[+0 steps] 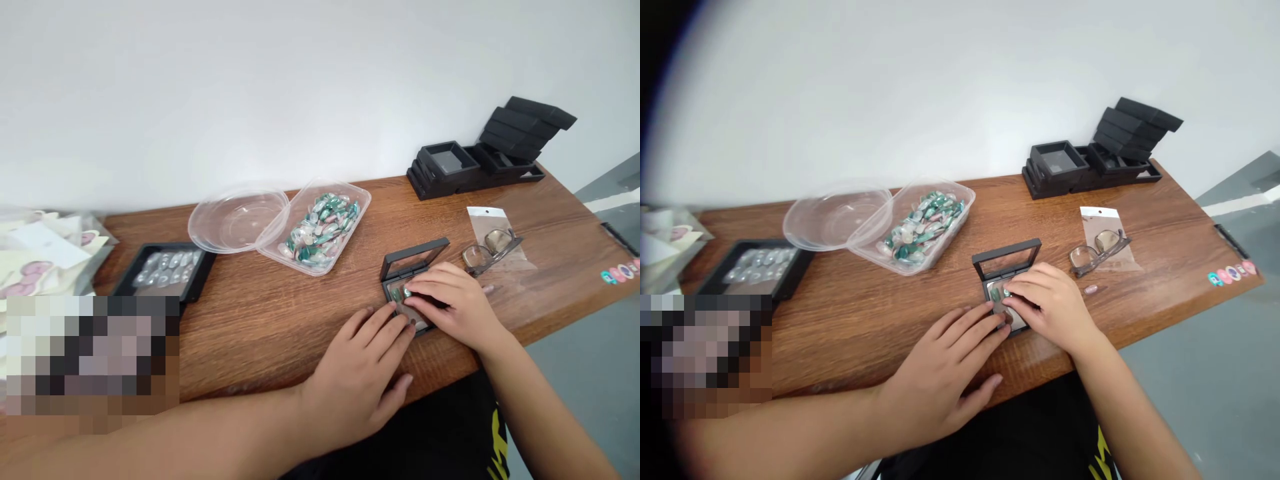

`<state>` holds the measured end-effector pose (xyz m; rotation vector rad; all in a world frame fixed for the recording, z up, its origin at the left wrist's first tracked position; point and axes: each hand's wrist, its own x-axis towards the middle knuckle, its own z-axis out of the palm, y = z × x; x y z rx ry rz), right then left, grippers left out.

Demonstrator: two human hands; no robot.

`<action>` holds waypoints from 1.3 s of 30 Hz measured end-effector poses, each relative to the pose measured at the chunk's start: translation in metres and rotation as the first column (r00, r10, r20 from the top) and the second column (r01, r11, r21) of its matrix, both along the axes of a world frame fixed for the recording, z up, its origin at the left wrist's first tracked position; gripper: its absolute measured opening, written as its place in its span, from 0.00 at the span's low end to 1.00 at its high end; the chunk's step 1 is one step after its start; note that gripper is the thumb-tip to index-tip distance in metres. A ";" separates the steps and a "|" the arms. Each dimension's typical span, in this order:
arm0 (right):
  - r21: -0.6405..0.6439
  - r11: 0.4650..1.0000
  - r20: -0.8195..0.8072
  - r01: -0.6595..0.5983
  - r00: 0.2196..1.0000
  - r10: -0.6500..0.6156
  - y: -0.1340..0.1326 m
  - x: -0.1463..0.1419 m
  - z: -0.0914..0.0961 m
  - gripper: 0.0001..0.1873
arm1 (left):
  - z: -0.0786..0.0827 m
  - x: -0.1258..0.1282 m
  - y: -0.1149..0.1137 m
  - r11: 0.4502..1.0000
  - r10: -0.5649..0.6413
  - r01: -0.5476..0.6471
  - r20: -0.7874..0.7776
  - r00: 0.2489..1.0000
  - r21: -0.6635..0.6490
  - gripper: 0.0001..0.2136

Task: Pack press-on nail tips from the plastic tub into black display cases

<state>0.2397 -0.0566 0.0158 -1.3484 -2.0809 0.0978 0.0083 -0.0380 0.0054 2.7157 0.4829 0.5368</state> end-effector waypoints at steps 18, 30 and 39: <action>0.046 0.999 -0.046 0.010 0.999 -0.008 -0.002 -0.004 -0.001 0.04 | 0.001 0.001 0.005 0.979 0.002 0.015 0.085 0.996 -0.205 0.15; -0.270 0.954 0.252 -0.133 0.946 0.203 0.138 -0.043 0.119 0.06 | -0.003 -0.002 0.000 0.996 -0.056 0.056 -0.003 0.998 -0.063 0.21; -0.566 0.822 0.520 0.060 0.800 0.300 0.228 -0.077 0.076 0.11 | 0.004 0.001 0.005 0.998 -0.066 0.065 -0.052 0.996 -0.018 0.22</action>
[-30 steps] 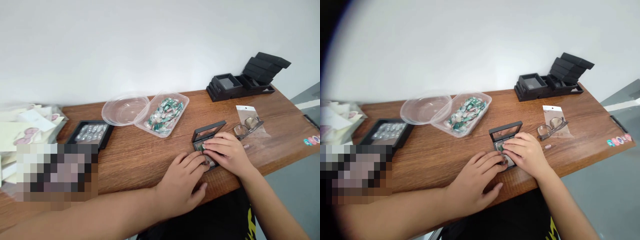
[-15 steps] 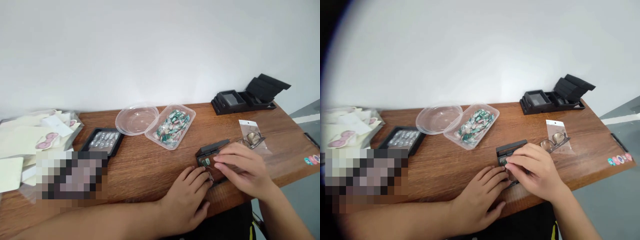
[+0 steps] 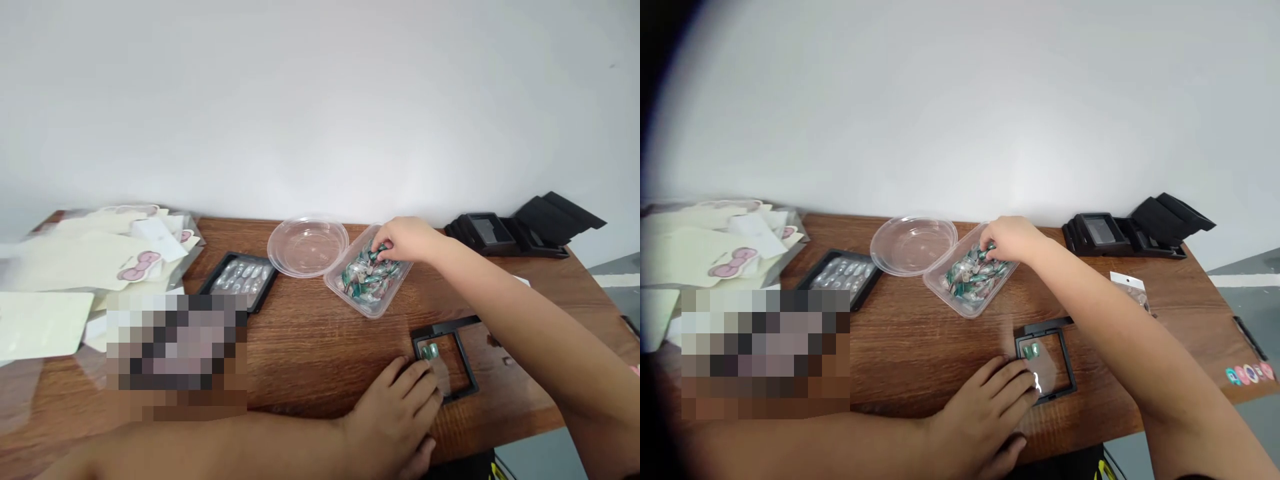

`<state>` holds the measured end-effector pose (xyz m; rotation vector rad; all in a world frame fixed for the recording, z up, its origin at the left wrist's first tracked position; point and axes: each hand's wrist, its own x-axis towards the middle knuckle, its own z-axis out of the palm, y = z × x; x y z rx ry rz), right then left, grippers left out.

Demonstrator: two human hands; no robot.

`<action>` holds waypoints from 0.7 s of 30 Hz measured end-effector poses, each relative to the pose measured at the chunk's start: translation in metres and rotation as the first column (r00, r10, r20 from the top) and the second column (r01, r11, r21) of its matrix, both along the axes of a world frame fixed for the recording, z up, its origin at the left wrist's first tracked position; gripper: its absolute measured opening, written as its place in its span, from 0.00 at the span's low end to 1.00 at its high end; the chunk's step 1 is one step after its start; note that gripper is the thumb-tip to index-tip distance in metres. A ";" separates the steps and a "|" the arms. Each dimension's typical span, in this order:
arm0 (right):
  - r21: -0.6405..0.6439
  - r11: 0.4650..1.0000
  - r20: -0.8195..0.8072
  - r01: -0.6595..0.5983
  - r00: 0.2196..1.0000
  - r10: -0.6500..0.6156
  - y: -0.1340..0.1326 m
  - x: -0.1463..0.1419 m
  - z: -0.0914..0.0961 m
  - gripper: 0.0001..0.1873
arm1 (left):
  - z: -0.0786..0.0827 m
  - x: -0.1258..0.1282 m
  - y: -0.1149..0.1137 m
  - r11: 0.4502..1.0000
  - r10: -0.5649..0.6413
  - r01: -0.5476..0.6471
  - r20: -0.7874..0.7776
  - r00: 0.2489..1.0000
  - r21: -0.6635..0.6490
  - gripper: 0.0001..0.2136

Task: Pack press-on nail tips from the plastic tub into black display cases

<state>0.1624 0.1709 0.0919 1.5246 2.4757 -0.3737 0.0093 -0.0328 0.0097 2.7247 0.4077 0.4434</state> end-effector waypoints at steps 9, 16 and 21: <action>0.035 0.997 0.025 -0.074 0.997 0.073 -0.008 -0.003 -0.001 0.05 | 0.000 0.001 0.000 1.000 -0.015 0.015 -0.028 1.000 0.002 0.23; -0.034 0.999 -0.087 0.004 0.996 -0.007 -0.015 0.000 0.003 0.04 | -0.002 0.000 -0.002 1.000 -0.005 0.005 0.004 1.000 -0.027 0.21; -0.146 0.988 -0.314 0.055 0.944 -0.099 -0.019 0.016 0.017 0.07 | -0.003 0.000 -0.002 0.999 -0.013 0.014 0.013 1.000 -0.042 0.21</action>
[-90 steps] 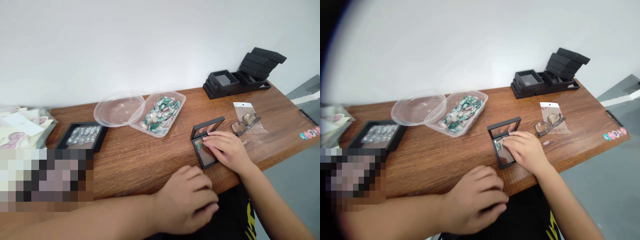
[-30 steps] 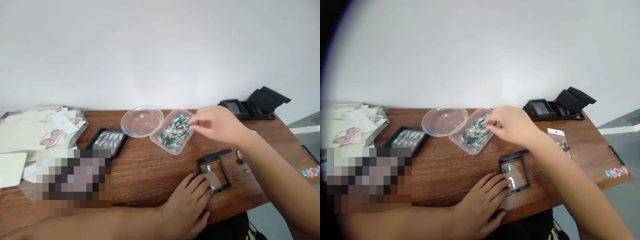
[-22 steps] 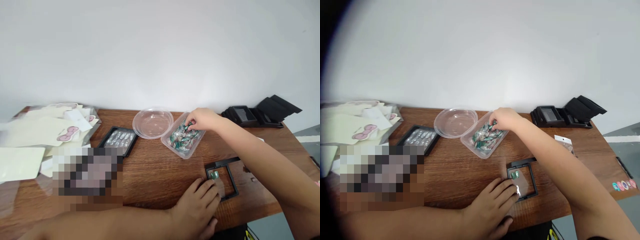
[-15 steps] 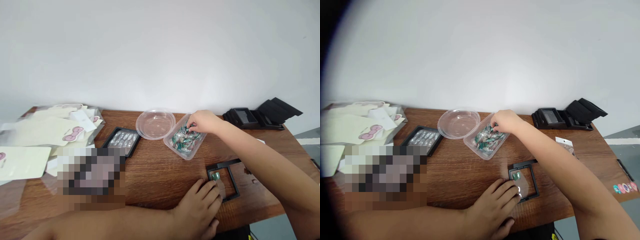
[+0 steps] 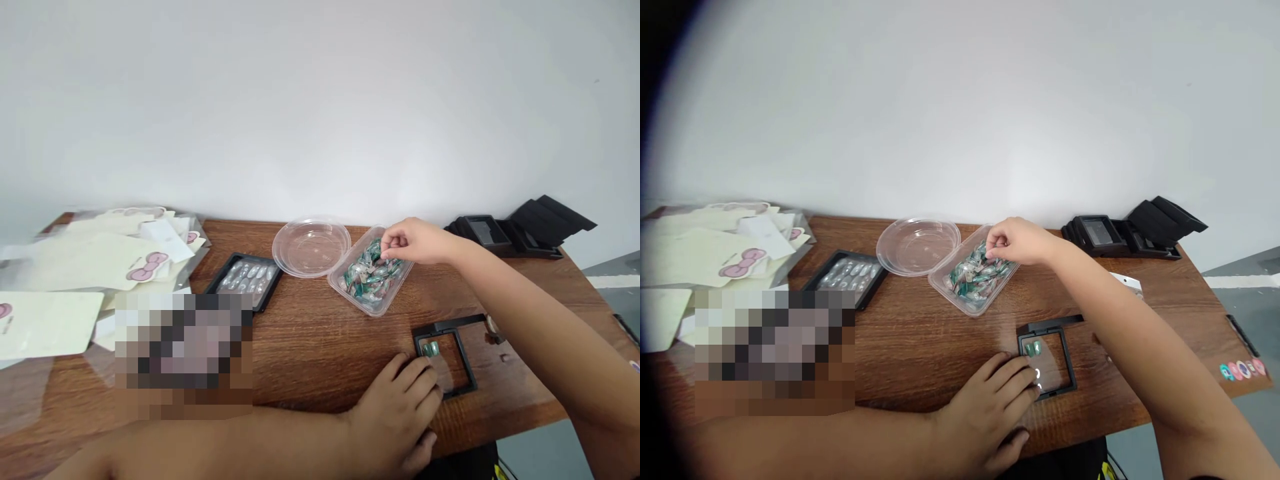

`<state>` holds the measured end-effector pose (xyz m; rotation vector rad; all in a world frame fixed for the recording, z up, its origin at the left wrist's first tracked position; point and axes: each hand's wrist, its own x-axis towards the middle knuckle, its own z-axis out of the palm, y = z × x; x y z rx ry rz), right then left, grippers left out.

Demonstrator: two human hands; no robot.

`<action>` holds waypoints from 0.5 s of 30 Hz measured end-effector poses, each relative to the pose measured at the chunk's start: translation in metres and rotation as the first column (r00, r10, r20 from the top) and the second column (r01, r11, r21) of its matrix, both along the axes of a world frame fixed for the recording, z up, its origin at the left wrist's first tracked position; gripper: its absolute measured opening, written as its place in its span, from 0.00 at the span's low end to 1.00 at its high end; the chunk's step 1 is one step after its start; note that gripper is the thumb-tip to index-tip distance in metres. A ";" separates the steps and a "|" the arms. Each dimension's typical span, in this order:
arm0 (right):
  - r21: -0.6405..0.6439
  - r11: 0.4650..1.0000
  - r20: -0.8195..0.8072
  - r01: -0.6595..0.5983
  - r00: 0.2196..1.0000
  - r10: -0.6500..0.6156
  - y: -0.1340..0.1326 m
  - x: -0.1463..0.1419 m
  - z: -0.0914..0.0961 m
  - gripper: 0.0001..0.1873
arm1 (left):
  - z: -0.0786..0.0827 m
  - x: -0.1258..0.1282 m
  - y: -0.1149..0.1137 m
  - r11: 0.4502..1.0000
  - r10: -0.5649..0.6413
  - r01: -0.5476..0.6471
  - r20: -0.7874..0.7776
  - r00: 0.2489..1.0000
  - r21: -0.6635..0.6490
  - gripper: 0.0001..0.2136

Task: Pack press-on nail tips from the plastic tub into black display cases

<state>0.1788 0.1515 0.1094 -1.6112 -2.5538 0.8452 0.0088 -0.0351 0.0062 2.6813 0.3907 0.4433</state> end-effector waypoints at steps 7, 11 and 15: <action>-0.301 0.953 -0.818 0.016 0.509 -0.267 -0.042 0.025 0.021 0.14 | -0.003 0.000 0.002 0.999 -0.006 0.007 -0.001 1.000 0.050 0.22; -0.282 0.960 -0.929 -0.006 0.253 -0.271 -0.074 0.021 0.030 0.14 | -0.005 0.000 0.002 0.998 0.009 -0.010 0.023 1.000 0.064 0.21; -0.249 0.968 -0.953 0.022 0.171 -0.249 -0.106 0.011 0.042 0.21 | -0.005 -0.001 -0.001 0.997 0.069 -0.070 0.037 0.997 0.023 0.21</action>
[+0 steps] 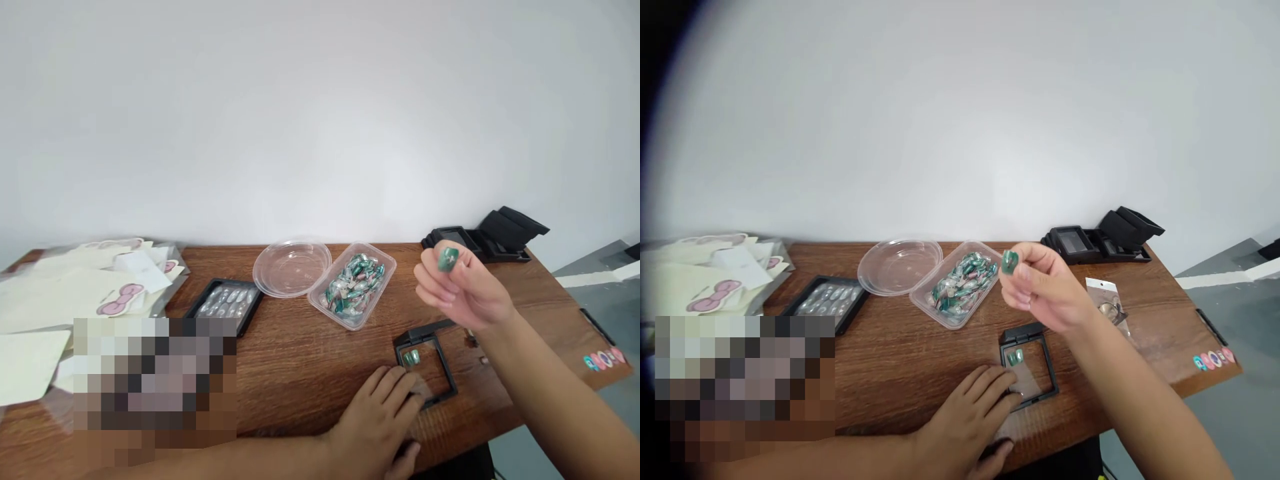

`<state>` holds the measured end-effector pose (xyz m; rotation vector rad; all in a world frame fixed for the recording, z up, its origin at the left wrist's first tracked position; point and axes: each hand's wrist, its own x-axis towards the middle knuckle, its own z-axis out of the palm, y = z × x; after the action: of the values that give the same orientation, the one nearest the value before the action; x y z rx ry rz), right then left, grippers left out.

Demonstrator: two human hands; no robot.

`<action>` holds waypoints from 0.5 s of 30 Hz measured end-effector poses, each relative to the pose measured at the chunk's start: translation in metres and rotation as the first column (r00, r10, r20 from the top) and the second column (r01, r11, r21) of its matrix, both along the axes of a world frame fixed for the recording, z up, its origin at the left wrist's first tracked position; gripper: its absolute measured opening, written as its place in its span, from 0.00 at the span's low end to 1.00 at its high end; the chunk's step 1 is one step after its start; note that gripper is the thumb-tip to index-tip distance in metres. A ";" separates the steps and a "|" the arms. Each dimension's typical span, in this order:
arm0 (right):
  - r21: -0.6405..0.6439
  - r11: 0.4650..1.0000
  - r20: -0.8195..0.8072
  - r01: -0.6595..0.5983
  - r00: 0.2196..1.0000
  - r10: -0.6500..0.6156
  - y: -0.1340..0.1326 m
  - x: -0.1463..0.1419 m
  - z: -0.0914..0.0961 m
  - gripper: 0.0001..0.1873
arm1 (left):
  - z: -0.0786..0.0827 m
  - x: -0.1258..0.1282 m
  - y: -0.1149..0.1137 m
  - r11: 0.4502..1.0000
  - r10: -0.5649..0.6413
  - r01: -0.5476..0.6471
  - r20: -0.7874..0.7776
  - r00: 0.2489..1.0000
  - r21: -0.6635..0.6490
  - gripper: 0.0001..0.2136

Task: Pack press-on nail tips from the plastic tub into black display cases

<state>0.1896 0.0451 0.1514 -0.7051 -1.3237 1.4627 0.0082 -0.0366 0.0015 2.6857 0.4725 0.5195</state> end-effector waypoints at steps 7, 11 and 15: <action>-0.023 0.987 -0.214 0.158 0.964 -0.159 -0.069 -0.014 -0.015 0.20 | 0.018 -0.004 0.000 0.982 0.005 0.053 0.303 0.953 -0.182 0.20; 0.032 0.918 -0.130 0.396 0.912 -0.389 -0.096 -0.017 -0.038 0.12 | 0.060 -0.006 0.013 0.971 -0.008 0.135 0.541 0.841 -0.195 0.18; 0.249 0.789 -0.007 0.562 0.815 -0.579 -0.106 -0.022 -0.042 0.05 | 0.106 -0.009 0.032 0.950 0.090 0.110 0.597 0.797 -0.291 0.21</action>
<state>0.1674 -0.0605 0.1092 -0.9049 -1.1705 0.7765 -0.0003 -0.0041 0.1076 2.0560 0.3137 1.1466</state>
